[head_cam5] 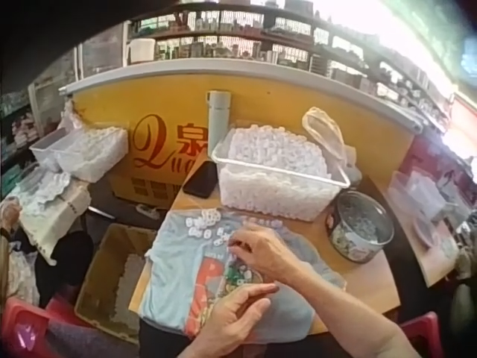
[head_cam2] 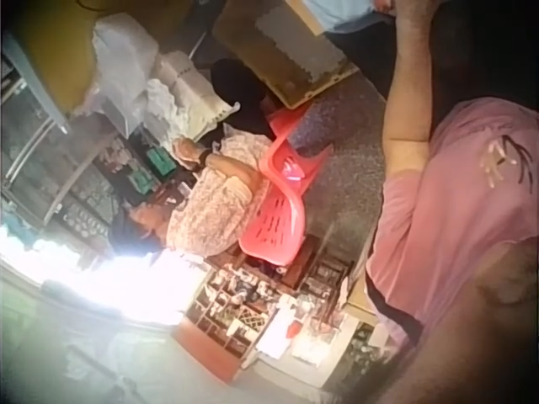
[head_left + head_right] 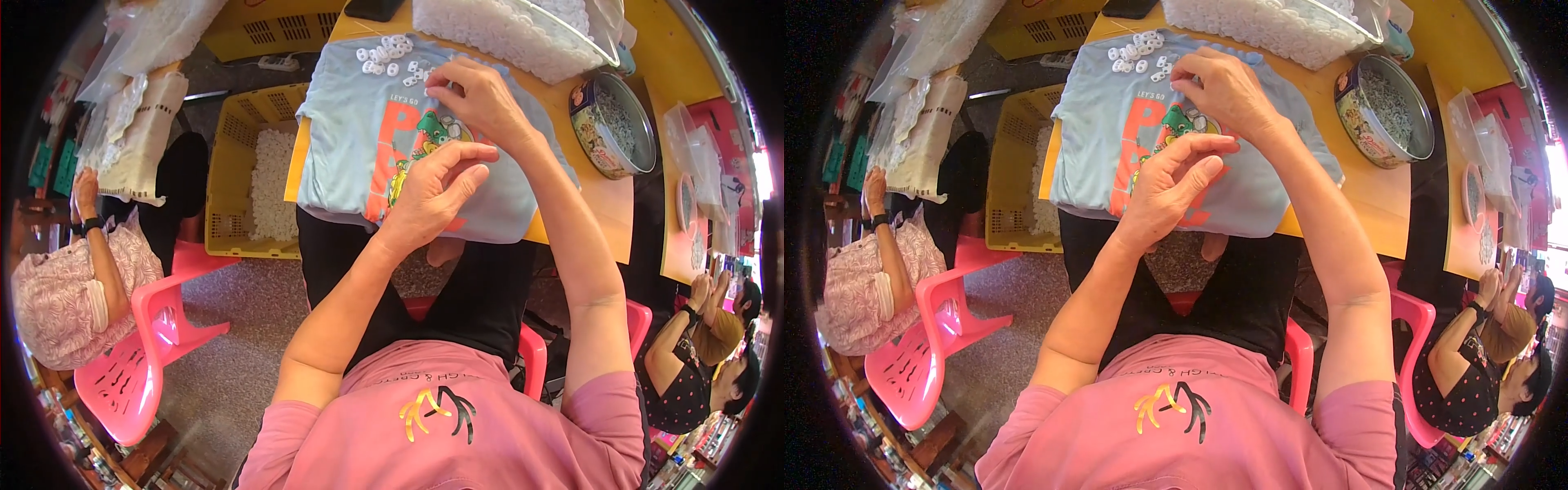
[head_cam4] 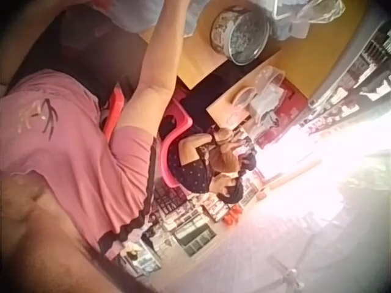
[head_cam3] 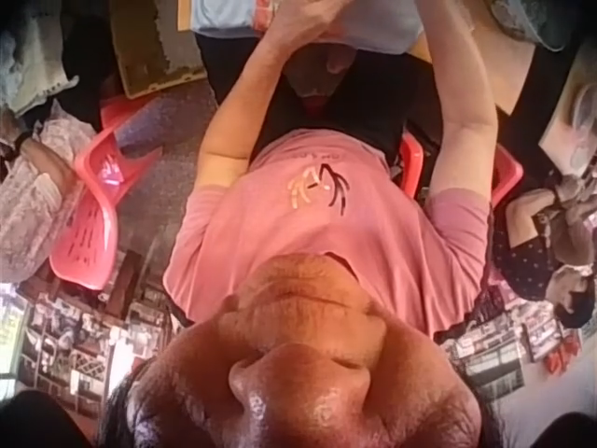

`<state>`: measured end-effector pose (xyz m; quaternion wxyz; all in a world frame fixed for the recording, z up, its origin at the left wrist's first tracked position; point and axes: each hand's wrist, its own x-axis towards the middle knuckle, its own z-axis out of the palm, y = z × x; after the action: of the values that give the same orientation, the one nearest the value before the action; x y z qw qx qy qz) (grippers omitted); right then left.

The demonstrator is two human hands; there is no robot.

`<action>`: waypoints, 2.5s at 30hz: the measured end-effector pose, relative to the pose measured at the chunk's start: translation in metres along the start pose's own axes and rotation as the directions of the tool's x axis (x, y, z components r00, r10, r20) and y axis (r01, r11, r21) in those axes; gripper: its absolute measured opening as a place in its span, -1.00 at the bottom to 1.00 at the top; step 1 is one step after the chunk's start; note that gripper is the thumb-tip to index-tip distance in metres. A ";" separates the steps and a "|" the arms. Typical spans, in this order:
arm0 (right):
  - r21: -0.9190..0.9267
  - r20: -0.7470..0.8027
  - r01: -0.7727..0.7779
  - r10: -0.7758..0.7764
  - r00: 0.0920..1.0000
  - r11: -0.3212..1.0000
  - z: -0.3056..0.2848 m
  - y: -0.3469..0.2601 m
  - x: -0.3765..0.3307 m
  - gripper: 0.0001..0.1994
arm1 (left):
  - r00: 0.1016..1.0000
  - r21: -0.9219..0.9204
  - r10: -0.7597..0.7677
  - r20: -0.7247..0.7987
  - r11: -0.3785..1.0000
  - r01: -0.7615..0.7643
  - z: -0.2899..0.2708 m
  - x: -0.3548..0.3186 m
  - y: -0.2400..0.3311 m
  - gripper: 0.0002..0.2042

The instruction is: Attaching small white plastic components to a design on a t-shirt at a manual workstation.

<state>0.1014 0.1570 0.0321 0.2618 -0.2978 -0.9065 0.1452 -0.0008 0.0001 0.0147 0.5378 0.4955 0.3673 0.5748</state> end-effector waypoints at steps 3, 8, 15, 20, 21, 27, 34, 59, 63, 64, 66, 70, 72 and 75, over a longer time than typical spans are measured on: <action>0.148 0.000 -0.114 0.115 0.993 0.982 -0.002 -0.001 -0.007 -0.82 | 0.998 -0.001 -0.055 0.010 0.998 0.055 0.000 0.000 0.000 -0.75; 0.403 0.074 -0.402 0.409 0.910 0.822 -0.024 -0.009 -0.018 -0.78 | 0.997 -0.035 0.010 -0.083 0.999 -0.013 0.007 0.000 0.000 -0.78; 0.846 0.312 -0.494 0.563 0.765 0.201 -0.039 -0.025 -0.052 -0.79 | 0.986 -0.203 -0.002 -0.169 0.979 -0.033 0.006 0.003 -0.007 -0.84; 0.871 0.378 -0.487 0.554 0.742 0.058 -0.038 -0.044 -0.073 -0.80 | 0.968 -0.167 0.034 -0.247 0.983 -0.077 0.009 0.005 -0.008 -0.82; 0.879 0.380 -0.475 0.547 0.746 0.037 -0.037 -0.047 -0.076 -0.81 | 0.964 -0.149 0.030 -0.264 0.986 -0.072 0.010 0.004 -0.007 -0.82; 0.911 0.351 -0.411 0.555 0.754 -0.019 -0.030 -0.067 -0.089 -0.80 | 0.962 -0.074 0.064 -0.265 0.993 -0.086 0.005 0.004 -0.014 -0.86; 0.920 0.296 -0.388 0.571 0.766 0.043 -0.025 -0.071 -0.093 -0.81 | 0.943 -0.149 0.064 -0.328 0.982 -0.118 0.011 0.004 -0.008 -0.88; 0.774 -0.059 -0.321 0.568 0.821 0.545 -0.017 -0.073 -0.116 -0.86 | 0.982 0.001 0.034 -0.184 0.999 -0.034 0.006 -0.001 -0.011 -0.91; 0.804 0.012 -0.359 0.591 0.806 0.474 -0.020 -0.071 -0.120 -0.86 | 0.985 0.038 -0.006 -0.171 0.999 0.013 0.006 -0.003 -0.010 -0.91; 0.814 0.035 -0.368 0.595 0.803 0.449 -0.020 -0.071 -0.120 -0.85 | 0.986 0.031 0.010 -0.164 1.000 -0.005 0.006 -0.003 -0.010 -0.92; 0.828 0.014 -0.344 0.597 0.802 0.443 -0.017 -0.071 -0.121 -0.85 | 0.987 0.025 0.025 -0.159 0.999 -0.022 0.010 -0.002 -0.009 -0.92; 0.888 0.116 -0.366 0.634 0.765 0.278 -0.022 -0.079 -0.116 -0.85 | 0.957 0.042 0.109 -0.268 0.994 -0.101 0.017 -0.001 -0.008 -0.94; 0.892 0.114 -0.361 0.636 0.763 0.273 -0.020 -0.081 -0.114 -0.84 | 0.963 0.085 0.121 -0.240 0.991 -0.103 0.011 -0.003 -0.011 -0.93; 0.887 0.106 -0.360 0.634 0.766 0.287 -0.018 -0.080 -0.114 -0.83 | 0.974 0.039 0.051 -0.222 0.998 -0.044 0.006 -0.003 -0.012 -0.90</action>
<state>0.1526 0.0259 0.0359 0.4345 -0.4070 -0.5144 0.6172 0.0078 -0.0013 0.0042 0.4709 0.4453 0.4231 0.6332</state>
